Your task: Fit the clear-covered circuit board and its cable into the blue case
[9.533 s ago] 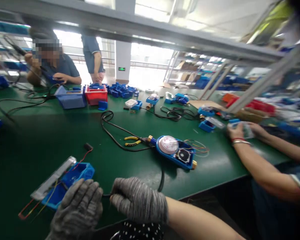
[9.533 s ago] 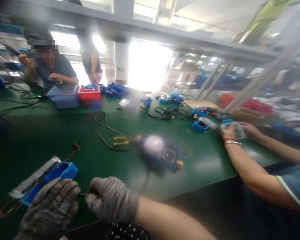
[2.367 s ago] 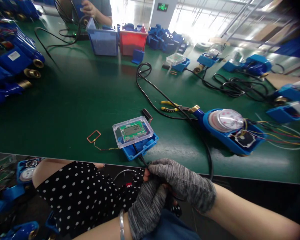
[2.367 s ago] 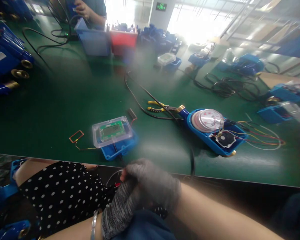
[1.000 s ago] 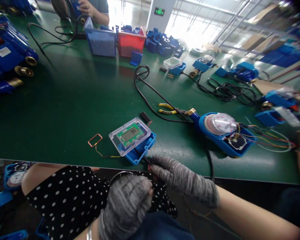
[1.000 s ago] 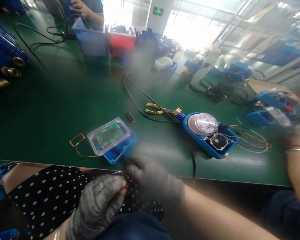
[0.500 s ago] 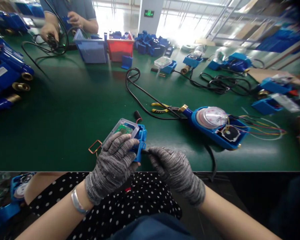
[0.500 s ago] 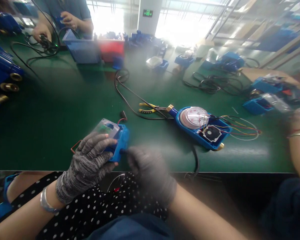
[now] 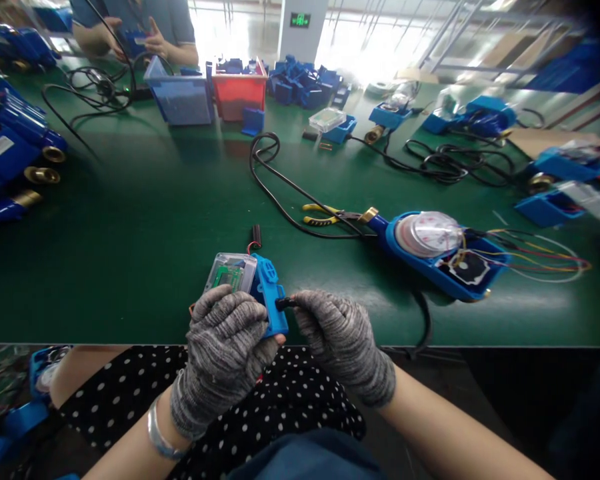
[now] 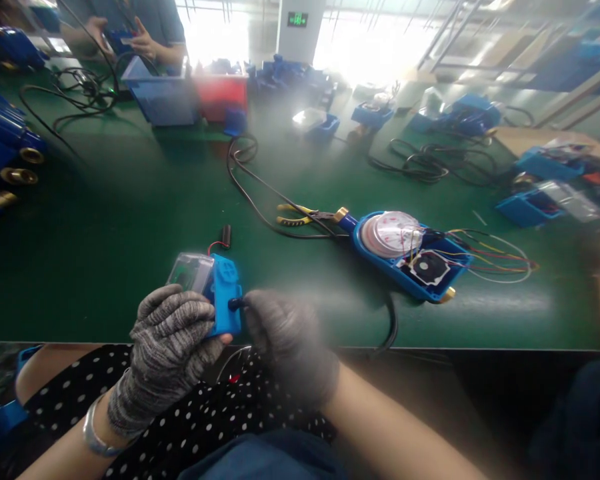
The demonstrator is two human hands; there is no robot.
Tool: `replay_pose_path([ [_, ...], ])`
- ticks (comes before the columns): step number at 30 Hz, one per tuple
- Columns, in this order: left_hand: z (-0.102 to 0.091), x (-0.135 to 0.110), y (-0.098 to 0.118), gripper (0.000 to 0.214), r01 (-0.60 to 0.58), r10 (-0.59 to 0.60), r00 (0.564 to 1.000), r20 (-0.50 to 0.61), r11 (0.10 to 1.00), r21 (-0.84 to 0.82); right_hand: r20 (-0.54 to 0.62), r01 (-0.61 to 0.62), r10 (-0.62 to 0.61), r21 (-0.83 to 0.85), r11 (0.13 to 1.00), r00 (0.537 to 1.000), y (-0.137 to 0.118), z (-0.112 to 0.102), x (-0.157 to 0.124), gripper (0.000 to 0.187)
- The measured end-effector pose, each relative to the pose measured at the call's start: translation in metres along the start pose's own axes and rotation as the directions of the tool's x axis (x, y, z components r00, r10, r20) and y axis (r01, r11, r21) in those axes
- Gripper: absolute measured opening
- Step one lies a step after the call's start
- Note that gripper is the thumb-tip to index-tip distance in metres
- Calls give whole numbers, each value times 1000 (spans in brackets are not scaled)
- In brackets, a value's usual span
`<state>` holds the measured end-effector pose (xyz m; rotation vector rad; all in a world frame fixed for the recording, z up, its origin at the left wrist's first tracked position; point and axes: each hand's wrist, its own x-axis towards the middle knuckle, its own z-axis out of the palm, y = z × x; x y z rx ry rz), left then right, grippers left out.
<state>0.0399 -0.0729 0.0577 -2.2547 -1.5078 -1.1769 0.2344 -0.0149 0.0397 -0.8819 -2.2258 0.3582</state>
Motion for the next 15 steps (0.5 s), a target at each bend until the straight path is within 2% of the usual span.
replay_pose_path([
  [4, -1, -1, 3, 12, 56, -56, 998, 18, 998, -10, 45, 31, -35, 68, 997, 998, 1, -3, 2, 15],
  [8, -6, -2, -2, 12, -24, 25, 999, 31, 999, -32, 239, 9, -44, 148, 989, 970, 11, -15, 15, 11],
  [10, -7, -2, -5, 10, -90, 91, 995, 46, 996, -25, 398, -11, -45, 137, 990, 916, 15, -19, 24, 14],
  [12, -8, -3, -6, 10, -145, 147, 986, 76, 989, -34, 552, -11, -43, 95, 995, 833, 15, -22, 34, 14],
  [14, -8, -4, -7, 9, -175, 178, 978, 108, 984, -41, 655, -9, -15, 33, 999, 756, 12, -22, 40, 12],
  [15, -9, -4, -8, 8, -176, 179, 976, 127, 984, -36, 675, -14, 8, 4, 1000, 737, 10, -21, 41, 12],
])
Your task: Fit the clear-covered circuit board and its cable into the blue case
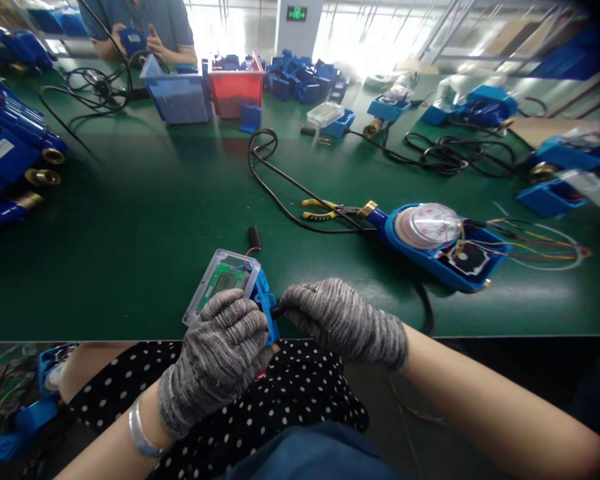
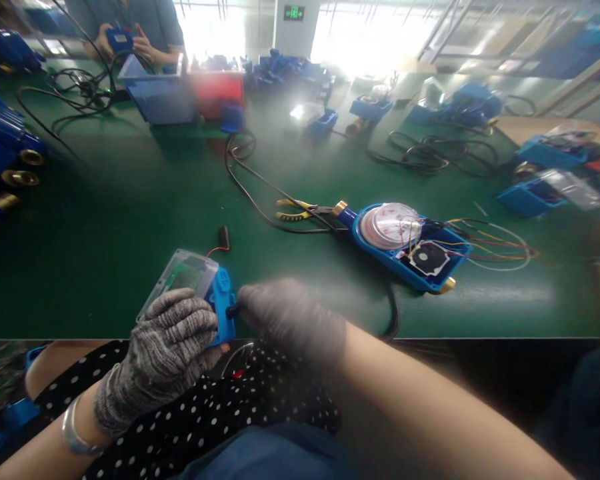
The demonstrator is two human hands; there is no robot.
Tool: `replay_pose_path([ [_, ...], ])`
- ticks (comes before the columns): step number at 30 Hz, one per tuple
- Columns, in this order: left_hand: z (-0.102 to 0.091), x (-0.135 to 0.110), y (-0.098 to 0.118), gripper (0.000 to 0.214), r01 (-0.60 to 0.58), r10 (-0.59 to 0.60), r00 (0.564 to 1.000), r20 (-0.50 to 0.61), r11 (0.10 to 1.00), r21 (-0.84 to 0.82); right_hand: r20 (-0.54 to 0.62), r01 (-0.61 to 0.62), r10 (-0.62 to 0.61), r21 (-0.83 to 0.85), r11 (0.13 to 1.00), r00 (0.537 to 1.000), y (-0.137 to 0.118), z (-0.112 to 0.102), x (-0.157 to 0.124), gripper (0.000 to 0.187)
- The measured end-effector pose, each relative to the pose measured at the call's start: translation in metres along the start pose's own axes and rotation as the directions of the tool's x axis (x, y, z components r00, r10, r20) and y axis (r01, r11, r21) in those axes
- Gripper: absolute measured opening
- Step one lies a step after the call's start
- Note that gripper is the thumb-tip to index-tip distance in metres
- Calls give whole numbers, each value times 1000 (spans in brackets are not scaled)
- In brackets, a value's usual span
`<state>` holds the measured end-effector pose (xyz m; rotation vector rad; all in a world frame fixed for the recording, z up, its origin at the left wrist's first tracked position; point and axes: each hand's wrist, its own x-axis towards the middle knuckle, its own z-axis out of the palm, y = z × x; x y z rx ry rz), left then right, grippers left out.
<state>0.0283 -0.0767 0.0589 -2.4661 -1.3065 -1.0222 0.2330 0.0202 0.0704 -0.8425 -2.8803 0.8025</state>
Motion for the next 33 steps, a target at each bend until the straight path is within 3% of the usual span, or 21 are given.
replay_pose_path([
  [2, -4, 0, 0, 6, 26, -26, 999, 28, 1000, 16, -37, -21, 21, 8, 1000, 999, -3, 3, 0, 15],
  [5, -13, 0, 6, 5, 115, -116, 993, 33, 992, 54, -205, 72, -60, 54, 996, 977, -4, 10, -4, 20],
  [8, -20, 0, 22, 8, 233, -236, 972, -12, 949, 210, -321, 159, -142, 25, 987, 936, -4, 13, -6, 18],
  [11, -14, -4, 37, 17, 344, -340, 937, -82, 857, 383, -383, 162, -145, 13, 987, 912, -7, 15, -4, 15],
  [16, 7, -13, 31, 11, 423, -319, 895, -311, 828, 369, -390, 135, -112, 32, 990, 914, -17, 21, -1, 15],
  [21, 4, -6, 8, 9, 388, -277, 878, -390, 889, 242, -402, 215, -203, -15, 977, 893, -26, 19, -1, 16],
  [25, -12, 6, -10, 11, 301, -244, 925, -290, 939, 169, -385, 299, -328, -135, 945, 862, -27, 3, 1, 22],
  [29, -24, 14, -21, 15, 217, -192, 963, -188, 968, 124, -281, 345, -380, -168, 923, 881, -27, -16, 9, 26],
  [33, -26, 17, -22, 21, 199, -192, 974, -118, 979, 46, -214, 379, -393, -105, 919, 894, -26, -30, 16, 18],
])
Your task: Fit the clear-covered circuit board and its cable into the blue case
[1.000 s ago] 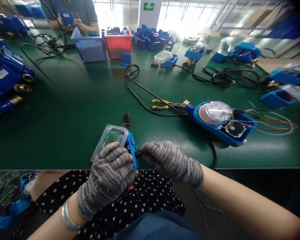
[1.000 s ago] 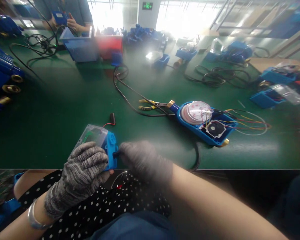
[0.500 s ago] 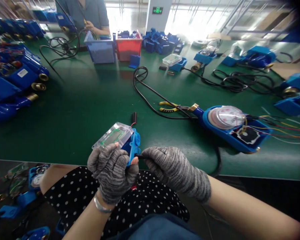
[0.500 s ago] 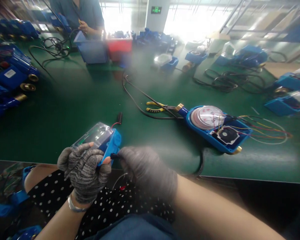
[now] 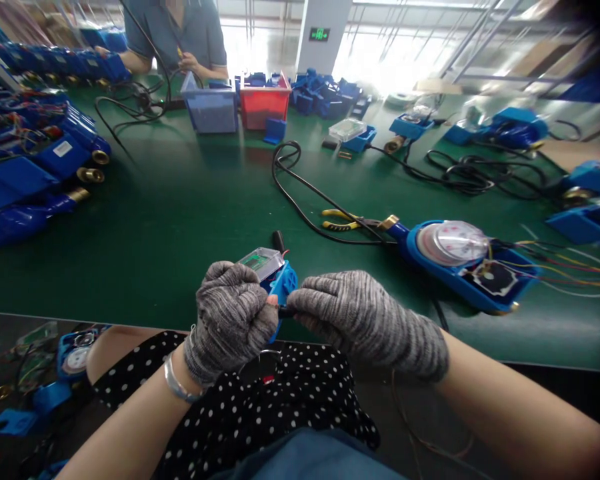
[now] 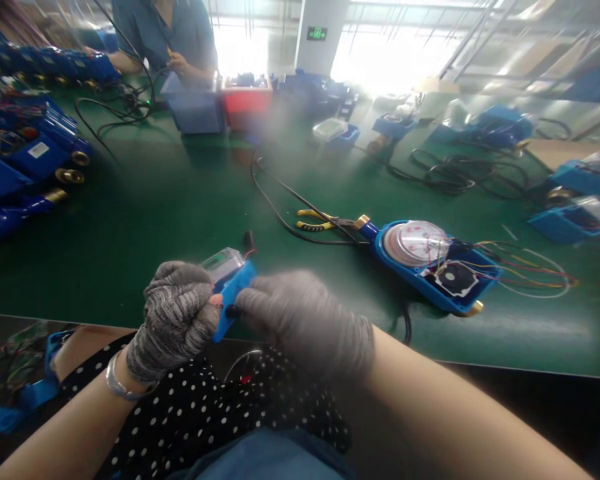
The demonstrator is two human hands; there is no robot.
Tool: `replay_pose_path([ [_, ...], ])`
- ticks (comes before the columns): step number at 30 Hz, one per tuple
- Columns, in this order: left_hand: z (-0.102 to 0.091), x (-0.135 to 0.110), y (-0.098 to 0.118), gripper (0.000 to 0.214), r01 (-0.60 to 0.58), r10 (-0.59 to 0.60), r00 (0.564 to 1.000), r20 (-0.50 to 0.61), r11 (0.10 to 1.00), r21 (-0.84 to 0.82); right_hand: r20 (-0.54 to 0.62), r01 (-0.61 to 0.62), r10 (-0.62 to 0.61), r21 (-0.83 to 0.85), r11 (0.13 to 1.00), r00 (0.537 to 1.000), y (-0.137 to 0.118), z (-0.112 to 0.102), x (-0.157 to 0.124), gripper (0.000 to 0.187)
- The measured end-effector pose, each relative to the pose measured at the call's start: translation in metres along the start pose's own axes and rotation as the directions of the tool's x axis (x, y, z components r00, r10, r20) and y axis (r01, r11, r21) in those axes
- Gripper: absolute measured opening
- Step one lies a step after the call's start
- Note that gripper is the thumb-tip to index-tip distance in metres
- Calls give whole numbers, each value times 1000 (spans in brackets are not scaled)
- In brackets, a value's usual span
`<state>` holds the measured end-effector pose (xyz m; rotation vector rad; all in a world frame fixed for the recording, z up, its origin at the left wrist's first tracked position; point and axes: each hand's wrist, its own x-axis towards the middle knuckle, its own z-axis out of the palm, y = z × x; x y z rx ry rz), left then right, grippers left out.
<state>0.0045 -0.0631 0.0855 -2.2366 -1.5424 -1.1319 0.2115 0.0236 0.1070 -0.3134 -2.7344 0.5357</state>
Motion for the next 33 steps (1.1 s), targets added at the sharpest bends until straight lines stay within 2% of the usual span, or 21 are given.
replay_pose_path([
  [5, 3, 3, 4, 28, 18, -17, 1000, 14, 999, -30, 76, -14, 9, 61, 998, 997, 6, 0, 2, 16],
  [10, 4, 10, 2, 34, 236, -233, 970, -67, 970, 58, -131, -79, 85, 50, 996, 988, 5, 11, 2, 13],
  [12, 2, 15, -6, 32, 168, -164, 986, -32, 971, 169, -157, -83, 93, 68, 994, 983, 5, 11, 4, 14],
  [14, -2, 22, -20, 33, -21, 3, 998, 67, 964, 267, -138, -61, 66, 41, 997, 988, 7, 6, 8, 20],
  [16, -5, 30, -35, 35, -195, 149, 974, 169, 931, 307, -123, -15, 12, -26, 1000, 992, 11, -1, 14, 25],
  [20, -4, 49, -58, 33, -356, 262, 912, 315, 887, 294, -75, 87, -100, -166, 982, 992, 21, -18, 27, 25],
  [24, 0, 66, -61, 32, -443, 336, 865, 373, 861, 250, 69, 177, -163, -318, 931, 984, 25, -32, 39, 24],
  [28, 1, 76, -52, 29, -343, 219, 845, 489, 922, 180, 203, 245, -181, -362, 899, 962, 27, -38, 47, 20],
  [31, 4, 74, -51, 26, -362, 221, 834, 506, 910, 200, 222, 263, -199, -315, 912, 955, 34, -33, 48, 21],
  [33, 5, 67, -54, 27, -408, 259, 854, 452, 871, 272, 161, 217, -181, -248, 944, 970, 38, -27, 45, 22],
])
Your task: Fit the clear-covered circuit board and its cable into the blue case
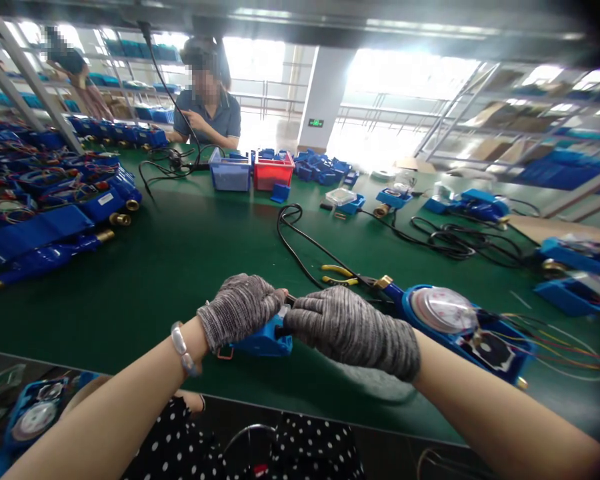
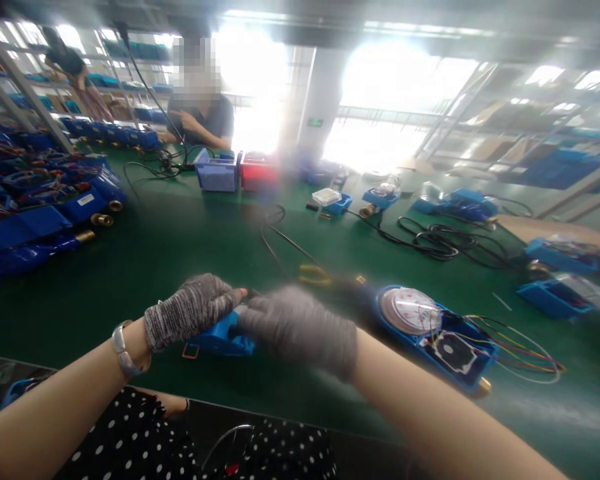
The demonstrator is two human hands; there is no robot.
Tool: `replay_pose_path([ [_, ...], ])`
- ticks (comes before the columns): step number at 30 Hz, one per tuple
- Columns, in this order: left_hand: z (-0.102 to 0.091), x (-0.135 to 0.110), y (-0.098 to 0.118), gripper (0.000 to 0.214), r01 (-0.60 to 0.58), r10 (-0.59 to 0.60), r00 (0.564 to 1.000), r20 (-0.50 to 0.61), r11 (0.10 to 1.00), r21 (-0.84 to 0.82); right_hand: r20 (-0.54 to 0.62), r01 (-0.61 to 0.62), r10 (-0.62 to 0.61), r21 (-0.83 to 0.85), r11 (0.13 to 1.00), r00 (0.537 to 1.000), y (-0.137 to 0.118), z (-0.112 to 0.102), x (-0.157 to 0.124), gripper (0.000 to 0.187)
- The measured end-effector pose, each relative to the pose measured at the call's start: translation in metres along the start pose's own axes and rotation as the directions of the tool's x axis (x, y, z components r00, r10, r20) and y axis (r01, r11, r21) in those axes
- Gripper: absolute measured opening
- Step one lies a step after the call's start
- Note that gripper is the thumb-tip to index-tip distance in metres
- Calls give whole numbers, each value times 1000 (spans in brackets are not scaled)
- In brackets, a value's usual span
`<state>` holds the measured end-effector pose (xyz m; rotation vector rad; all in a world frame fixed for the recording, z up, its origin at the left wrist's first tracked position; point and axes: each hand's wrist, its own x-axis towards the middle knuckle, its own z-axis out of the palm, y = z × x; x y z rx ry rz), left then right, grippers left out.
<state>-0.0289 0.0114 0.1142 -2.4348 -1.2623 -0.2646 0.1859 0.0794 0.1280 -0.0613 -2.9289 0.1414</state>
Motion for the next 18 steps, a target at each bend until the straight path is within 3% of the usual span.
replay_pose_path([
  [5, 7, -17, 6, 32, 113, -74, 973, -217, 978, 174, -116, -137, 186, 338, 931, 976, -10, 15, -13, 19],
  [8, 3, -18, 18, 34, 192, -136, 954, -266, 962, 196, -120, -248, 320, 404, 881, 940, -24, 16, -18, 22],
  [10, -1, -16, 28, 32, 279, -231, 924, -305, 952, 125, -169, -297, 393, 414, 861, 904, -32, 17, -17, 18],
  [14, -5, -10, 48, 32, 522, -548, 763, -344, 835, -172, -214, -392, 502, 404, 826, 838, -44, 32, -15, 13],
  [17, -2, -6, 58, 36, 580, -620, 662, -422, 780, -235, -269, -478, 602, 407, 778, 752, -45, 58, -21, 16],
  [18, 0, -5, 60, 36, 585, -615, 641, -459, 779, -227, -286, -465, 594, 408, 785, 751, -43, 68, -25, 16],
])
